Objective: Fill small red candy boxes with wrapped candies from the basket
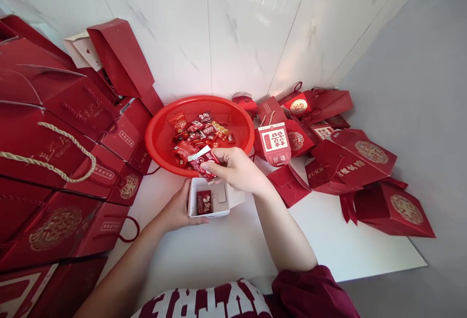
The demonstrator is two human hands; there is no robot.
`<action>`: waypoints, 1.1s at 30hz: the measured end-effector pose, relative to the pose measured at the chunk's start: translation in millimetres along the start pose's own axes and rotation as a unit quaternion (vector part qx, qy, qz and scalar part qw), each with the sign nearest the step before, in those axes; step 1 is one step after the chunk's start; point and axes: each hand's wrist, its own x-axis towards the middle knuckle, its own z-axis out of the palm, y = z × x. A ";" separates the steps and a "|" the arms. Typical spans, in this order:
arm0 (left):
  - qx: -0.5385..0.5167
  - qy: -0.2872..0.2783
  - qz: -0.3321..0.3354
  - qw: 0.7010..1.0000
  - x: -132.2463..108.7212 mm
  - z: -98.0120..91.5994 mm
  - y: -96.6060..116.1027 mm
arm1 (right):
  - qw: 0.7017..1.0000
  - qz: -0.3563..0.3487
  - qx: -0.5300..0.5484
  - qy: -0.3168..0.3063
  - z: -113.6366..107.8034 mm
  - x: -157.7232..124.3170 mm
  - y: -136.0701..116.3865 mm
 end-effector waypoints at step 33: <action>0.007 -0.016 0.006 1.000 -0.2 -0.9 5.3 | 0.757 0.107 -0.604 -0.227 47.9 -12.5 -2.1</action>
